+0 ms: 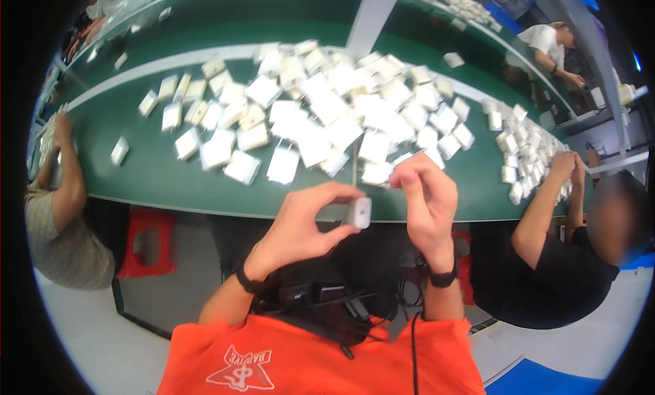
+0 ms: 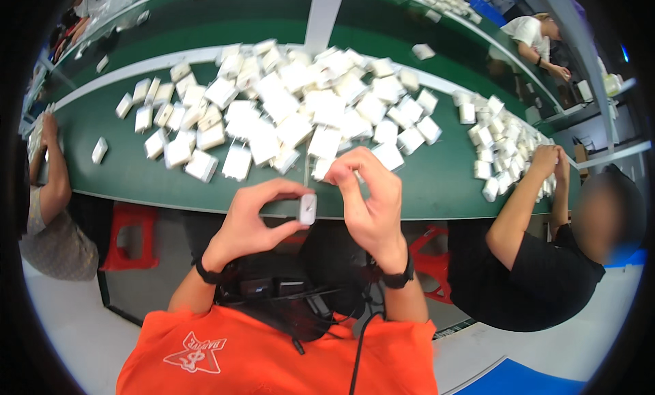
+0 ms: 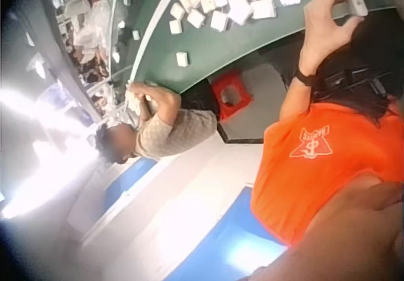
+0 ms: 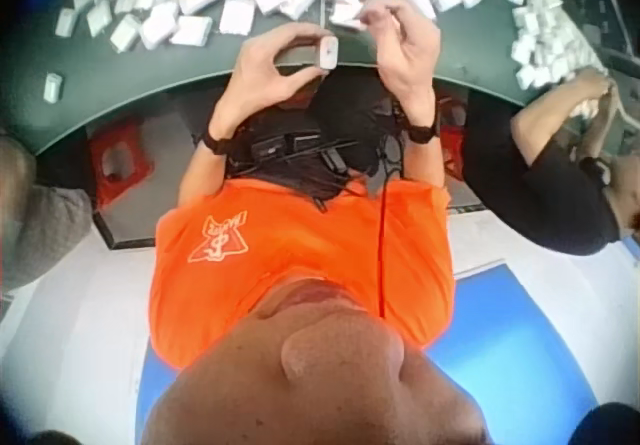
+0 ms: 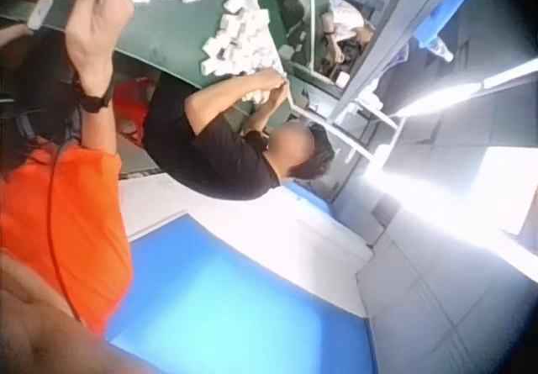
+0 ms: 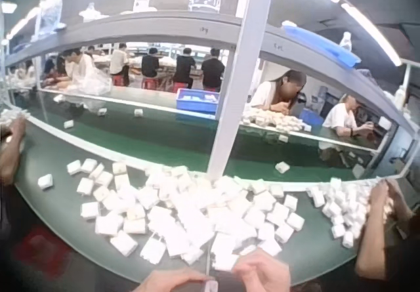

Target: Assembling small plastic components for electronic chargers on a factory line.

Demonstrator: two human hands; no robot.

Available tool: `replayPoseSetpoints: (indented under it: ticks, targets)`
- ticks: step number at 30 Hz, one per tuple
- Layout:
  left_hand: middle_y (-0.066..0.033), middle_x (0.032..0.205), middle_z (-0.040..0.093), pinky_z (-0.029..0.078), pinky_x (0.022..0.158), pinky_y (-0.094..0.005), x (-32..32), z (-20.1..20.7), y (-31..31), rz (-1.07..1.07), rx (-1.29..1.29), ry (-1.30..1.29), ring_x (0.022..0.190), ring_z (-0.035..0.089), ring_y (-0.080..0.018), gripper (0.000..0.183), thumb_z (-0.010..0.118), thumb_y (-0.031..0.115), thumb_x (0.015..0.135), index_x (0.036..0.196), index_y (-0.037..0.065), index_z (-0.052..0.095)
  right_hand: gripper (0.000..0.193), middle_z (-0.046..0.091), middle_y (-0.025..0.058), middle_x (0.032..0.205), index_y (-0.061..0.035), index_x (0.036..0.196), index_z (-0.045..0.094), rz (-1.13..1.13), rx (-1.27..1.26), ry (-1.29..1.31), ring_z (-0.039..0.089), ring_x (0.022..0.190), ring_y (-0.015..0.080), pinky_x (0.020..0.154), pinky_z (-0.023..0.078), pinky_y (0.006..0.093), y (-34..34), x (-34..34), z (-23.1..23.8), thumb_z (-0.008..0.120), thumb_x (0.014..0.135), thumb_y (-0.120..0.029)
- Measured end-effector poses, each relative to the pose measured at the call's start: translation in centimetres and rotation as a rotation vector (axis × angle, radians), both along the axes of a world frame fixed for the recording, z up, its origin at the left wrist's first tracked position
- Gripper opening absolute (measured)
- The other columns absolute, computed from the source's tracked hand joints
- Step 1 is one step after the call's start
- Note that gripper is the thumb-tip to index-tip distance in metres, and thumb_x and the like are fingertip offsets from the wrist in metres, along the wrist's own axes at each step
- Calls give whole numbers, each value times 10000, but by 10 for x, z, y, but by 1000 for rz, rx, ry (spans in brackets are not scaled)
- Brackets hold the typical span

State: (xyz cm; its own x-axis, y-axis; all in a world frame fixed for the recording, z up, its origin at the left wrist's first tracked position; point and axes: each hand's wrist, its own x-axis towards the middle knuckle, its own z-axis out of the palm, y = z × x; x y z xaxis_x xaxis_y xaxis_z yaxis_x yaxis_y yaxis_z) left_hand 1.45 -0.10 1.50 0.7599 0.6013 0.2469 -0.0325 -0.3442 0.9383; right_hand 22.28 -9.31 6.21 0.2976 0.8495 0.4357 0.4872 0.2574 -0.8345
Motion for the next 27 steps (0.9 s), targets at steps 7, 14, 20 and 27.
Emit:
replayPoseSetpoints:
  ticks: [7, 14, 20, 27]
  targets:
    - [-175, 1335, 675, 603, 1118, -439, -14, 0, -4, -77, -197, -318, 1334, 666, -289, 560, 887, -112, 798, 1278, -3, 620, 149, 571, 8, 844, -16, 1210, 651, 231, -327, 107, 501, 760, 95, 711, 431, 289, -21, 0, -8, 586, 1143, -132]
    - [-168, 1346, 648, 564, 1104, -445, -18, 17, 18, -175, 94, -424, 1339, 637, -304, 693, 984, 0, 726, 1320, 21, 626, 250, 526, -84, 842, -30, 1239, 692, 718, -504, 455, 436, 786, 19, 688, 378, 231, 4, 8, 10, 672, 1135, -258]
    - [-132, 1264, 697, 542, 1053, -400, -22, 6, 22, -3, 36, -298, 1189, 686, -243, 706, 1015, 121, 751, 1326, 16, 620, 312, 581, -78, 867, -31, 1140, 746, 245, -468, 266, 482, 774, 28, 656, 372, 221, 53, 99, 51, 700, 1100, -337]
    - [-104, 937, 763, 573, 828, -317, -27, -9, 20, 9, 148, -246, 873, 749, -212, 279, 884, -65, 801, 1008, 16, 715, 500, 410, -69, 643, -35, 1102, 815, -281, -416, 454, 396, 614, 65, 571, 313, 279, 143, 265, 15, 720, 1049, -523]
